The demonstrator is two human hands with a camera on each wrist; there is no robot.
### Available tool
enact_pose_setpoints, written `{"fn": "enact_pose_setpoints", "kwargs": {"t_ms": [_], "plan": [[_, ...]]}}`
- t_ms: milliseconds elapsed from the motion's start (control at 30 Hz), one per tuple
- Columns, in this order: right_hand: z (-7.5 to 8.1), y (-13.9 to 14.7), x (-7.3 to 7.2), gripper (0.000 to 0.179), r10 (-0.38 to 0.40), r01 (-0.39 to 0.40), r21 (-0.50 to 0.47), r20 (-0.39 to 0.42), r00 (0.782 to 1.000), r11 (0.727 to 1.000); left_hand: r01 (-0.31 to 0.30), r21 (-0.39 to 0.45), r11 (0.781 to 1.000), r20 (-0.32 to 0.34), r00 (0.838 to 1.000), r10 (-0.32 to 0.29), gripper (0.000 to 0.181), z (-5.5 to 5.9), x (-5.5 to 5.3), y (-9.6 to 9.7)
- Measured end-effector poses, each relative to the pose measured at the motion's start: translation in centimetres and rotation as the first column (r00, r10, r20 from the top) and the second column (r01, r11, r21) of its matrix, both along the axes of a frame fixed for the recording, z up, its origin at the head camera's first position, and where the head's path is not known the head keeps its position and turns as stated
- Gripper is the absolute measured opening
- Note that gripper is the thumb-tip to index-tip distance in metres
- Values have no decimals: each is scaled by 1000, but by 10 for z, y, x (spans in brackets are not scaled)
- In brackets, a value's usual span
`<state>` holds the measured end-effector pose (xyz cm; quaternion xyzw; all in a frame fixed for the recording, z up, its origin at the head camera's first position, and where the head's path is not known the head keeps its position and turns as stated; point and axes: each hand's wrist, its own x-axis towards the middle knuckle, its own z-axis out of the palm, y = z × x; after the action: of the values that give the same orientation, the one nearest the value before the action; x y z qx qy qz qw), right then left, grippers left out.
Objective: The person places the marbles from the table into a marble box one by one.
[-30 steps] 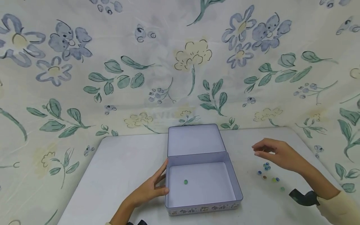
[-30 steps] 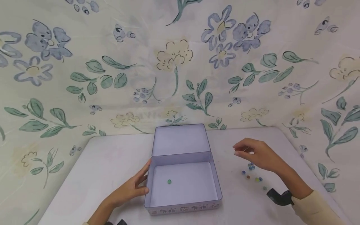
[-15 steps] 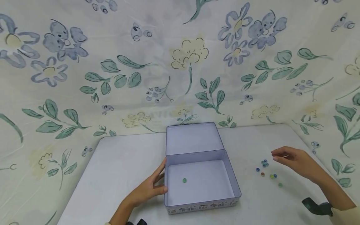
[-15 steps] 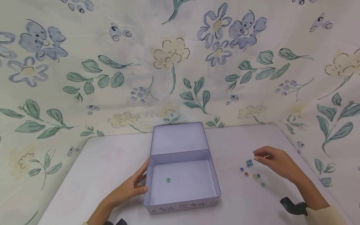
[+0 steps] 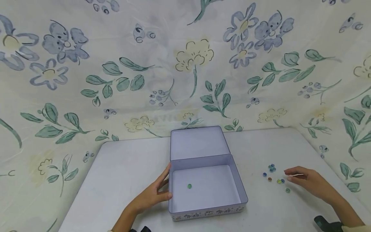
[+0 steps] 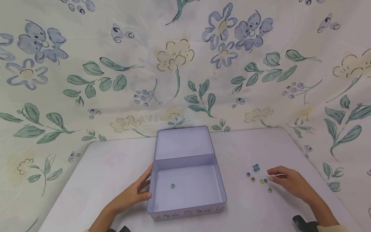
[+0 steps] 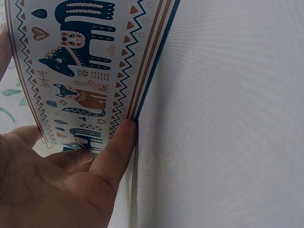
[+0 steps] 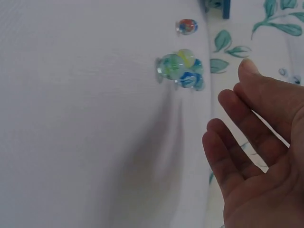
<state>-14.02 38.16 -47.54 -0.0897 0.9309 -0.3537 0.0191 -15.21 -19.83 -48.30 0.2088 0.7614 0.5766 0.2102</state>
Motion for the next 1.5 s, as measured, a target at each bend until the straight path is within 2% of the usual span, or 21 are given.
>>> {"fn": "enact_pose_setpoints", "kwargs": {"t_ms": [233,433,733,933,1333,1500], "plan": [[-11,-1,0,28,-49,46,76,29,998,996,-7,0,1000,0,1000,7,96,-2,-1,1],[-15,-6,2,28,-62,64,110,-24,998,992,-23,5,1000,24,999,22,96,0,0,1],[-21,-8,0,28,-54,59,158,-37,998,986,-25,-2,1000,15,1000,25,96,-1,0,-1],[-23,-9,2,27,-61,66,143,-37,997,988,-24,4,1000,27,999,24,96,0,1,-2],[-24,-11,5,19,-43,58,125,-125,991,990,-9,9,1000,26,1000,9,97,1,1,-1],[-25,-11,6,17,-39,50,97,-115,993,994,-3,6,1000,21,1000,3,96,1,1,-1]]}}
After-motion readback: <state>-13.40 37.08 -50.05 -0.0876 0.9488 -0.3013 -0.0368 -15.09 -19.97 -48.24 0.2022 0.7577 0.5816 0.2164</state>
